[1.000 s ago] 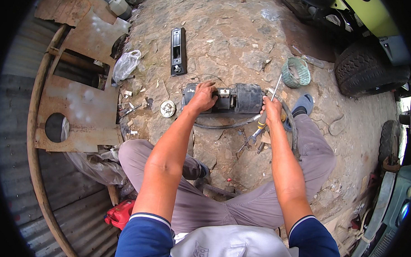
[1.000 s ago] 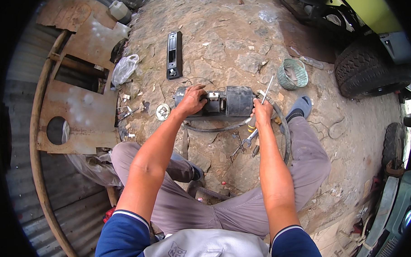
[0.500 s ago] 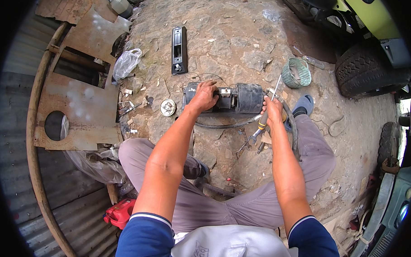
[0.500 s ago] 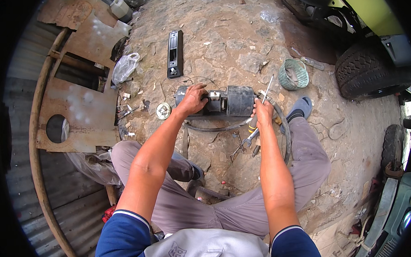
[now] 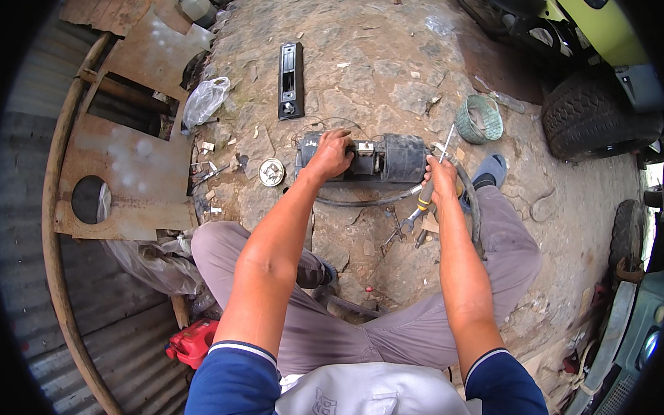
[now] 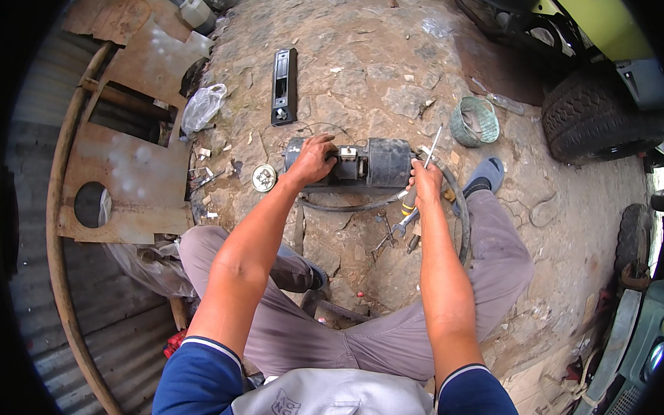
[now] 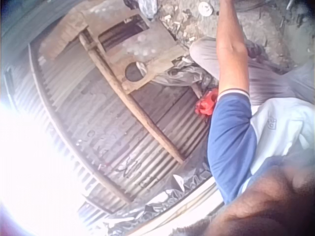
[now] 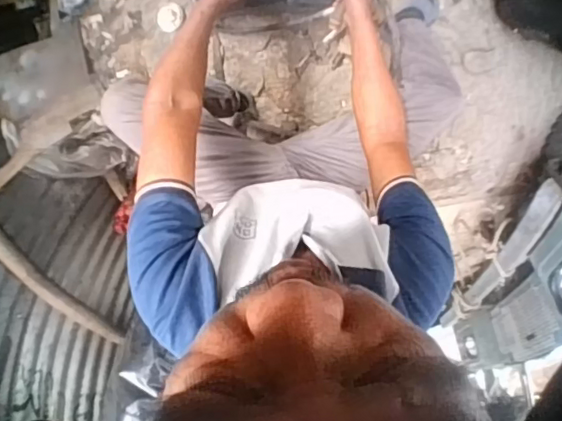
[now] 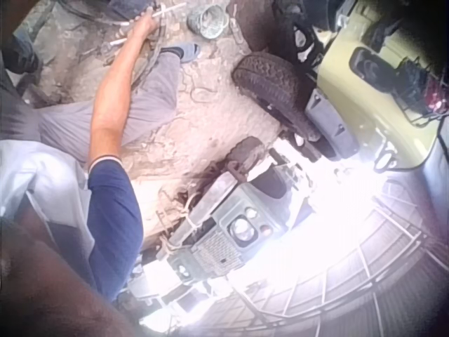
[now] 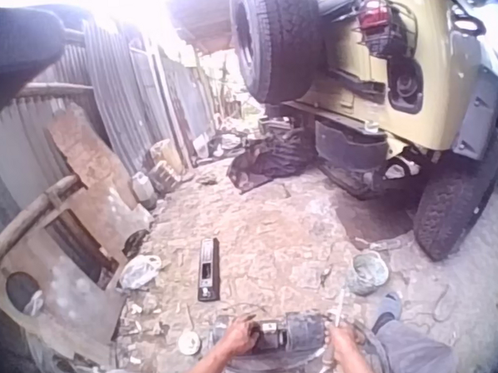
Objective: The person disassembles and wipes an automotive blower motor housing while sitting on the ground, using a screwdriver to remove screws and a cloth to clean a detached hose.
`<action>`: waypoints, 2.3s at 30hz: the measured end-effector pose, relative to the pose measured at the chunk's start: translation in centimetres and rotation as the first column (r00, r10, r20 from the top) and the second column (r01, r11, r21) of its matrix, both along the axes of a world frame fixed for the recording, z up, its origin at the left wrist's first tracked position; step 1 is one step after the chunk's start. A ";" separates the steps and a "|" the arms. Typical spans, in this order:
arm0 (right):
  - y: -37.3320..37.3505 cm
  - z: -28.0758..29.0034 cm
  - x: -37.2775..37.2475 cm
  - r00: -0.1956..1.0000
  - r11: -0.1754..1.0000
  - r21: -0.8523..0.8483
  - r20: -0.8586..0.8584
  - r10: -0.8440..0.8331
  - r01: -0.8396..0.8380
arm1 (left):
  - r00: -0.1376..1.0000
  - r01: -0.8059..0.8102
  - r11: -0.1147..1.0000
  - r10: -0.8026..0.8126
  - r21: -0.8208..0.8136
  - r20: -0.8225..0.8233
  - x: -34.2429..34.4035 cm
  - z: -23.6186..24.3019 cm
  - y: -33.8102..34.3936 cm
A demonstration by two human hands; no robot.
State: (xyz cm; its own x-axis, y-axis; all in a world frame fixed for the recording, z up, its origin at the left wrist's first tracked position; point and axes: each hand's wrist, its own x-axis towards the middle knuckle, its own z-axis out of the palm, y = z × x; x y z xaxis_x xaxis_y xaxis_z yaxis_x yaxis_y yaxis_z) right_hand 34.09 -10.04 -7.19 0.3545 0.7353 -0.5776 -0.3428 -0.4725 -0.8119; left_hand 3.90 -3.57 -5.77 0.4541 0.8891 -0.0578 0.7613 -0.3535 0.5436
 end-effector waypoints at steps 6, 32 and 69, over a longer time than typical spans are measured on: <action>0.2 -0.6 0.0 0.999 1.000 0.025 0.042 0.011 -0.013 | 1.000 -0.011 1.000 0.011 -0.013 -0.018 0.1 0.2 0.0; 0.4 0.0 -0.8 0.995 0.995 -0.035 -0.024 -0.097 0.096 | 0.998 -0.010 0.997 0.006 0.076 0.059 -0.1 -0.2 -0.4; -5.9 2.2 -11.9 0.706 0.750 0.138 0.480 0.520 -0.647 | 0.125 -0.002 0.331 0.936 -0.944 0.328 -0.4 -2.5 -12.2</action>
State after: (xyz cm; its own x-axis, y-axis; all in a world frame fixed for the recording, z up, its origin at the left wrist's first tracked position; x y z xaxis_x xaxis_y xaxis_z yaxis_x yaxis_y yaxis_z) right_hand 22.16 -15.93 -4.99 -0.0588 0.9718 -0.2283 0.2978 -0.2012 -0.9332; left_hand 3.50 -15.79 -8.22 0.1119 0.7125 -0.6927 -0.4433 0.6597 0.6069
